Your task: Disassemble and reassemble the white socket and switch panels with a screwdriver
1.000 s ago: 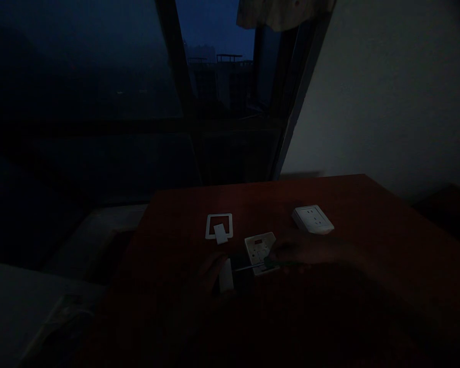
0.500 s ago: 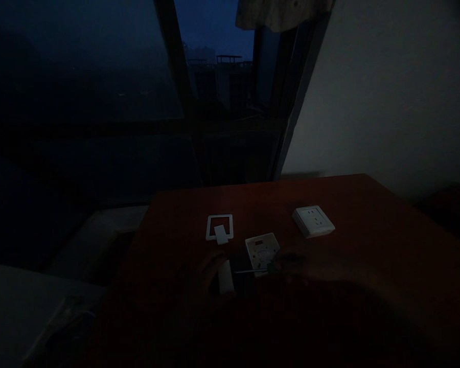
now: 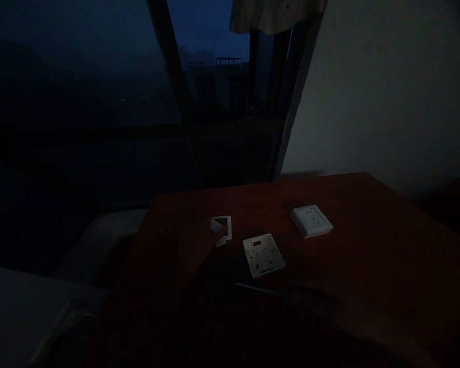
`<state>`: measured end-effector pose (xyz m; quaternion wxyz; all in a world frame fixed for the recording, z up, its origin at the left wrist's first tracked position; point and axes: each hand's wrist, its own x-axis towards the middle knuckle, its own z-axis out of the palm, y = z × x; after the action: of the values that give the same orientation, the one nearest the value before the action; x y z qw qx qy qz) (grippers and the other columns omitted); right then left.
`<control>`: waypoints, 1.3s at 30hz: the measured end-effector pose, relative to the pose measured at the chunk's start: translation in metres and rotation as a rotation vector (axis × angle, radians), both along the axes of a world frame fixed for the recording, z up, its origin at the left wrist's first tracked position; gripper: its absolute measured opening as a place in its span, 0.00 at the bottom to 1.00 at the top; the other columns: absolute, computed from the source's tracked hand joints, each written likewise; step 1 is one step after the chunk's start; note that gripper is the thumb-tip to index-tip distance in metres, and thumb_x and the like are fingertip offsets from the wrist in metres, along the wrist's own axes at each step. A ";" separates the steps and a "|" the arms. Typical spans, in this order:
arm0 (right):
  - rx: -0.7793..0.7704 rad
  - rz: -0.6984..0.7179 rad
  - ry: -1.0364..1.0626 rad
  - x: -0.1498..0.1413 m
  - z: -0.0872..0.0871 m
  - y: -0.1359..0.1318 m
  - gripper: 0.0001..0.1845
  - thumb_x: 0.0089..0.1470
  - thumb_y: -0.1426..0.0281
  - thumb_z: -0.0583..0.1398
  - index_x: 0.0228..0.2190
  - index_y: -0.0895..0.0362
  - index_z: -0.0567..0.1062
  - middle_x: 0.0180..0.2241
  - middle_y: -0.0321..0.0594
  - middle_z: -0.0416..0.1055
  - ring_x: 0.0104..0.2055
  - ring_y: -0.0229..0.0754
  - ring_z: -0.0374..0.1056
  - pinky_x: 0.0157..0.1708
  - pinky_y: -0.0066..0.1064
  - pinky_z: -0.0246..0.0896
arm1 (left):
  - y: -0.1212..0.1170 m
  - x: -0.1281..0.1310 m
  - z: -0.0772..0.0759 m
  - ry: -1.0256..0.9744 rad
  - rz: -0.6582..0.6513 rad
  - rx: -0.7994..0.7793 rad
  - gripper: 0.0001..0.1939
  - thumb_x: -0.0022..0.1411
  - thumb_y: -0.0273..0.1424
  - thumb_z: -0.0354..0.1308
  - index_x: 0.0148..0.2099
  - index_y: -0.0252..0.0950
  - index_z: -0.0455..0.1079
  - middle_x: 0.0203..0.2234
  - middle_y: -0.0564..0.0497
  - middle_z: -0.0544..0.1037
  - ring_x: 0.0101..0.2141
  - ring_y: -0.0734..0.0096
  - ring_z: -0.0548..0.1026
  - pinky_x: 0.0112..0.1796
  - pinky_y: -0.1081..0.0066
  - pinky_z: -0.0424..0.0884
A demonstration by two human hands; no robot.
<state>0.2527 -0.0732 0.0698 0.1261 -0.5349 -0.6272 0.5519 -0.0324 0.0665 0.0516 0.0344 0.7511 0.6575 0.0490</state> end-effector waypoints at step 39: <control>0.358 -0.515 0.103 -0.020 -0.080 0.070 0.20 0.53 0.56 0.57 0.40 0.58 0.74 0.39 0.44 0.76 0.41 0.50 0.70 0.42 0.39 0.64 | -0.092 -0.022 -0.023 -0.325 -0.201 -0.057 0.43 0.48 0.40 0.68 0.64 0.46 0.56 0.60 0.46 0.64 0.57 0.48 0.64 0.55 0.50 0.62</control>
<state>0.2328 -0.0034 -0.0105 0.3855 -0.6168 -0.5509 0.4091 -0.0540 -0.0254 0.0288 0.1661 0.7939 0.5660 0.1475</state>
